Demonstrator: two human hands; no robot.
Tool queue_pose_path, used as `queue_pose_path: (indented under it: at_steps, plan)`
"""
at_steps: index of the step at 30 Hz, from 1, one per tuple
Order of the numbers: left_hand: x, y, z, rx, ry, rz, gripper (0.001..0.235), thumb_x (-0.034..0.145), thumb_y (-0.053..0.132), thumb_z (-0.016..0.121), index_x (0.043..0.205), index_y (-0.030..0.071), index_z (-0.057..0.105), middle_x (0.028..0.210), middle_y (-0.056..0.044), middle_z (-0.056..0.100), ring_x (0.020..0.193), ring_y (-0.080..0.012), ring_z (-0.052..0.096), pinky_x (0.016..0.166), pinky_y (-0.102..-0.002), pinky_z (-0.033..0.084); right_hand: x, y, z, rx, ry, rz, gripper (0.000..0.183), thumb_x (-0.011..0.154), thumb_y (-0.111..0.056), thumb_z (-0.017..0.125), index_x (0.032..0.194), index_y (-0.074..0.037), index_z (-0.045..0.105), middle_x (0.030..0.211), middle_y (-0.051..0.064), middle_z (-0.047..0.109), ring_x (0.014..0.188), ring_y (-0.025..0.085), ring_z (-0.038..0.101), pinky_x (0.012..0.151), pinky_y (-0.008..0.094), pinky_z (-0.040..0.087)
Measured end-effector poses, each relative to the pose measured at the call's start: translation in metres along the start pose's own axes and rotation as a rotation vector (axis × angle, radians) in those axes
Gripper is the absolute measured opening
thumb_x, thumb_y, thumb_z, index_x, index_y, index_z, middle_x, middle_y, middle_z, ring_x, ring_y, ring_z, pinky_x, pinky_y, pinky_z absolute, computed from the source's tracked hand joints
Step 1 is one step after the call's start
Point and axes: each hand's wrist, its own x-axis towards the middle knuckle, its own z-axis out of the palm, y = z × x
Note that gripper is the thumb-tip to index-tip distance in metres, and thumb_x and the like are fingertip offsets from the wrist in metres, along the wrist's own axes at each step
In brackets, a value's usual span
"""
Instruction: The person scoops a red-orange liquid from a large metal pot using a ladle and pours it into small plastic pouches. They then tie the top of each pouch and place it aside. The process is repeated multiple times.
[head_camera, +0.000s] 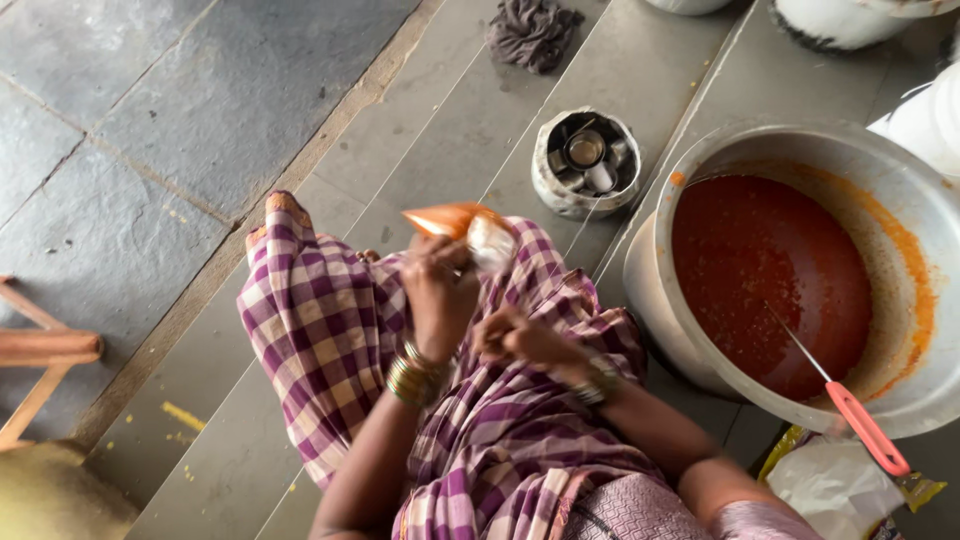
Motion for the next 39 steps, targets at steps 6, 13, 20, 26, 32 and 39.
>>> queue_pose_path:
  at_steps: [6,13,20,26,32,39]
  plan:
    - [-0.008,-0.011,-0.015,-0.136,-0.405,-0.425,0.018,0.074,-0.004,0.062,0.066,0.008,0.072,0.058,-0.001,0.063,0.051,-0.0127,0.054,0.054,-0.033,0.046,0.020,-0.040,-0.073,0.305,0.033,-0.204,0.026,0.099,0.002,0.049,0.078,-0.007,0.061,0.068,0.002,0.056,0.056,0.006,0.050,0.048,0.020,0.043]
    - [-0.011,-0.013,0.002,0.015,-0.032,-0.054,0.017,0.066,-0.011,0.059,0.063,0.002,0.069,0.060,-0.004,0.062,0.059,-0.0141,0.053,0.061,-0.033,0.045,-0.004,-0.029,0.006,-0.095,-0.215,-0.339,0.012,0.085,0.005,0.057,0.080,-0.001,0.067,0.069,0.007,0.062,0.054,0.011,0.053,0.046,0.025,0.046]
    - [-0.008,-0.016,-0.023,-0.221,-0.492,-0.399,0.012,0.072,0.001,0.072,0.076,0.011,0.074,0.068,0.007,0.064,0.053,-0.0092,0.058,0.053,-0.026,0.049,0.025,-0.067,-0.057,0.218,0.017,-0.328,0.008,0.085,0.001,0.061,0.083,-0.001,0.068,0.074,0.006,0.064,0.063,0.009,0.056,0.053,0.025,0.051]
    - [-0.006,-0.010,-0.004,0.039,-0.018,-0.082,0.014,0.070,-0.010,0.066,0.062,0.002,0.065,0.059,-0.004,0.059,0.059,-0.0164,0.051,0.055,-0.031,0.042,-0.013,-0.030,-0.016,0.021,-0.186,0.043,0.002,0.087,-0.003,0.066,0.085,-0.003,0.066,0.078,0.004,0.061,0.070,0.008,0.057,0.061,0.024,0.052]
    - [-0.014,-0.006,-0.009,-0.277,-0.472,-0.396,0.017,0.065,-0.006,0.066,0.055,0.003,0.055,0.052,-0.004,0.051,0.050,-0.0138,0.045,0.050,-0.032,0.038,0.020,-0.051,-0.060,0.460,0.014,-0.191,0.016,0.098,0.006,0.058,0.086,-0.001,0.067,0.082,0.004,0.062,0.068,0.007,0.054,0.056,0.019,0.045]
    - [-0.017,-0.014,0.004,-0.040,-0.102,-0.137,0.021,0.069,-0.009,0.061,0.053,0.004,0.055,0.052,-0.004,0.050,0.050,-0.0111,0.038,0.066,-0.030,0.045,-0.015,-0.063,0.005,-0.076,-0.241,-0.231,0.027,0.082,-0.001,0.046,0.093,-0.004,0.070,0.087,0.010,0.073,0.074,0.016,0.070,0.067,0.028,0.060]
